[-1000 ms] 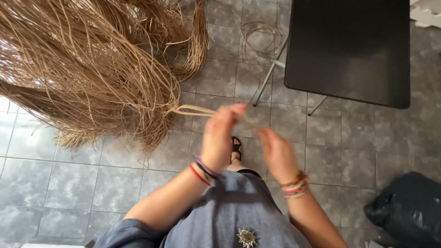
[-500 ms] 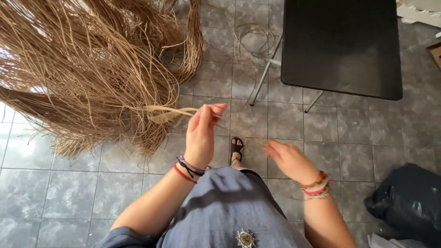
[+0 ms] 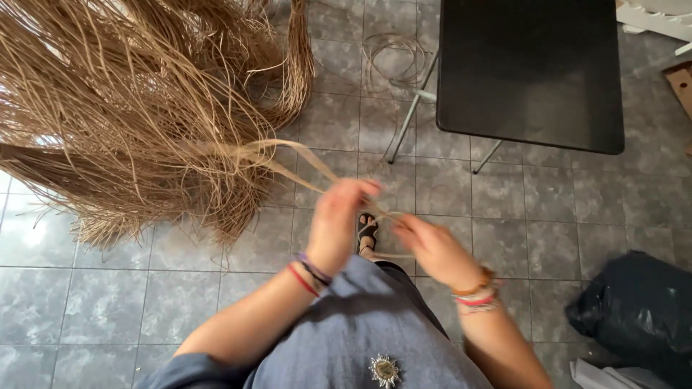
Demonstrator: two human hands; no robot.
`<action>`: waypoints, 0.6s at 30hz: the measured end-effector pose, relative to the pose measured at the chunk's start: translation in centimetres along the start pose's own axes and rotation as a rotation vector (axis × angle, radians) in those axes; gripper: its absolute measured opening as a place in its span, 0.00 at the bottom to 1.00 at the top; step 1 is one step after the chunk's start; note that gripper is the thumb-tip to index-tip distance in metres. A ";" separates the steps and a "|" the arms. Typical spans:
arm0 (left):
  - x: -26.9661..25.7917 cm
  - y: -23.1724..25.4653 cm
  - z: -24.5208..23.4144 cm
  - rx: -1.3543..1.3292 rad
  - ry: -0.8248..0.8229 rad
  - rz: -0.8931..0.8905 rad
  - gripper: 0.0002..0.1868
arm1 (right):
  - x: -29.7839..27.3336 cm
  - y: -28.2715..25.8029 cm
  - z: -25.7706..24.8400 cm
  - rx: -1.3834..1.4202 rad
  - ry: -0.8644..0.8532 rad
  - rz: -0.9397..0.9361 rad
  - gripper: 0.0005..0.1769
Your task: The person is weaving natural fibers around a circular frame to create a decorative furniture component.
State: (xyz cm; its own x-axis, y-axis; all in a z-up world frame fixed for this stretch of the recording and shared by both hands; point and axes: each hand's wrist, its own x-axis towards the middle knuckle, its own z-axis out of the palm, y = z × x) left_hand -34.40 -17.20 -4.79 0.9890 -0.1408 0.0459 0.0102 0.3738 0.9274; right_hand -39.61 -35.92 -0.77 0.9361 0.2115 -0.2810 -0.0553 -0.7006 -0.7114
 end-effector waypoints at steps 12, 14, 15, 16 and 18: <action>-0.9 -1.9 1.7 -0.024 -0.053 -0.139 0.18 | 1.4 1.6 1.7 0.058 0.042 -0.005 0.13; -1.1 -0.5 2.7 -0.053 -0.029 -0.149 0.18 | 1.5 1.6 1.3 0.031 0.050 -0.013 0.12; -1.4 0.3 3.1 -0.081 -0.003 -0.167 0.18 | 1.5 1.6 1.3 0.009 0.053 -0.016 0.12; -0.7 -0.4 1.9 -0.080 -0.001 -0.169 0.18 | 1.0 2.3 0.7 0.011 0.051 -0.017 0.12; 1.0 -1.8 -0.5 -0.146 0.150 -0.135 0.21 | 0.3 3.7 -1.0 -0.074 -0.153 0.049 0.15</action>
State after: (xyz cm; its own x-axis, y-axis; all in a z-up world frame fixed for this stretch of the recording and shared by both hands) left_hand -33.34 -17.59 -6.55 0.9880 -0.0651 -0.1400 0.1538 0.4913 0.8573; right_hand -39.20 -39.13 -2.82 0.8688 0.2733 -0.4130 -0.0683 -0.7599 -0.6465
